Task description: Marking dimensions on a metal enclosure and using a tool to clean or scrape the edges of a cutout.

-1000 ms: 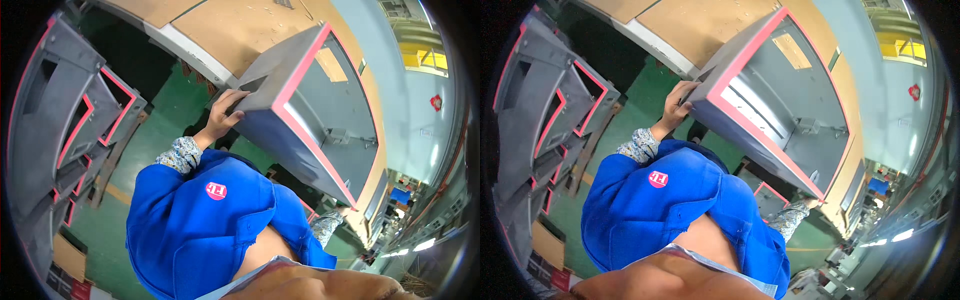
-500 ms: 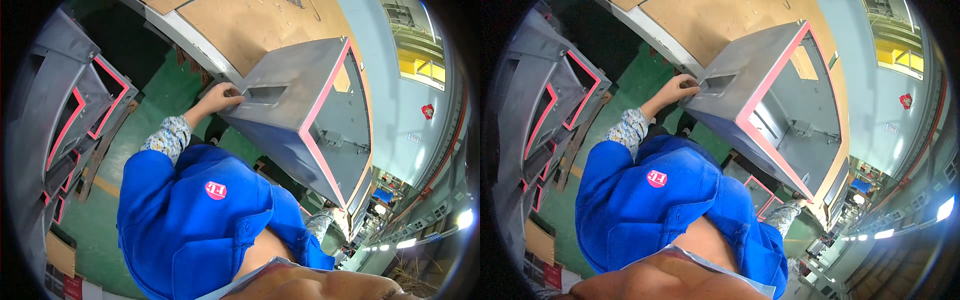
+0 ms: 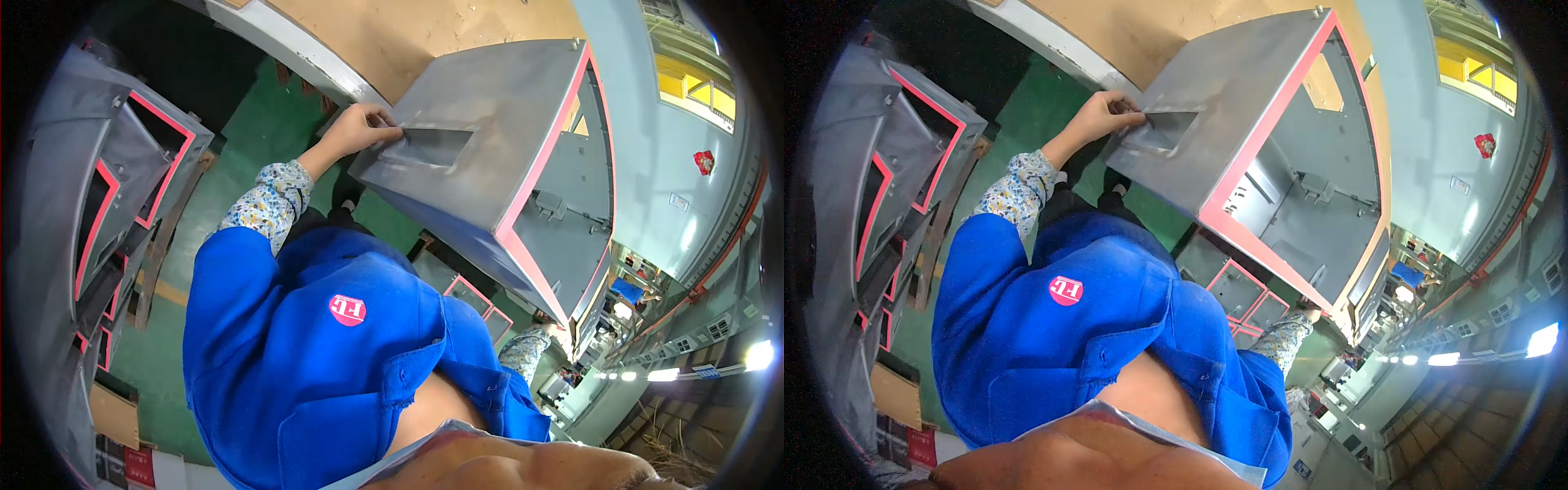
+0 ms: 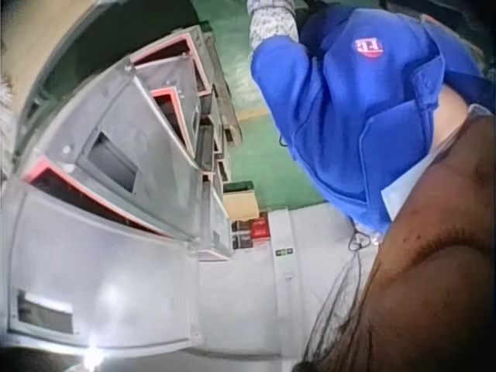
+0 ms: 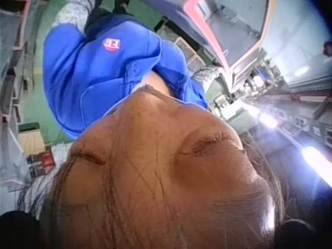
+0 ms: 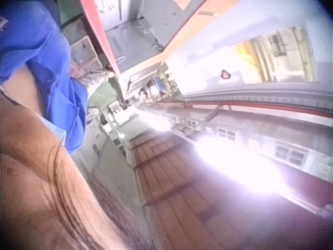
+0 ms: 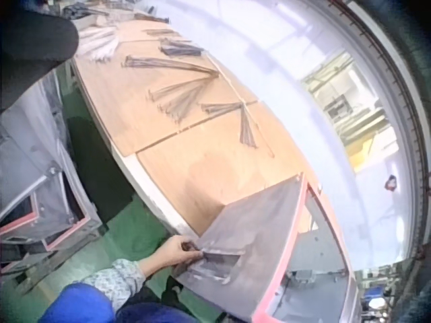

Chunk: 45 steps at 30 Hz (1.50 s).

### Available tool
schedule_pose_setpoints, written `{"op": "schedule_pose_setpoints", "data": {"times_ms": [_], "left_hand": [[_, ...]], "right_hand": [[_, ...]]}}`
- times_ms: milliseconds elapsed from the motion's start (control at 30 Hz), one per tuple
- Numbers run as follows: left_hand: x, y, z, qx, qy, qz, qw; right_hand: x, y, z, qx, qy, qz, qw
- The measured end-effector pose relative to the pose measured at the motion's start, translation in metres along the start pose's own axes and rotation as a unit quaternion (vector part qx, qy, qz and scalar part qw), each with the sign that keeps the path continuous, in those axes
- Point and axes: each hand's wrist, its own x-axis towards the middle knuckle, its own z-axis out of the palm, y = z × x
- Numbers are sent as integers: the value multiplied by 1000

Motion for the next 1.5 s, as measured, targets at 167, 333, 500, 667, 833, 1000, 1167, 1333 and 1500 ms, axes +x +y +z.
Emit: {"op": "schedule_pose_setpoints", "data": {"times_ms": [167,333,500,667,833,1000,1167,1333,1500], "left_hand": [[1,-8,3,-58,-31,-49,997],[-7,-9,-7,-121,-95,-90,984],[-11,-2,-11,-113,-97,-92,985],[-1,4,-7,-38,-34,-62,997],[9,2,-8,-38,50,-24,998],[-10,24,-13,-72,17,58,996],[-39,70,-12,-79,-222,146,961],[-44,107,-18,-102,-263,186,941],[-44,103,-13,-106,-242,204,943]], "right_hand": [[1,-16,-3,-44,94,-114,988],[-72,-74,24,-49,55,-451,889],[-203,-88,90,-115,-114,-517,841],[-269,-81,124,-204,-235,-518,797],[-270,-74,131,-176,-248,-503,809],[-265,-70,126,-174,-231,-501,816],[-267,-69,124,-173,-221,-488,826],[-271,-69,127,-175,-196,-507,821],[-273,-70,128,-181,-193,-496,827]]}}
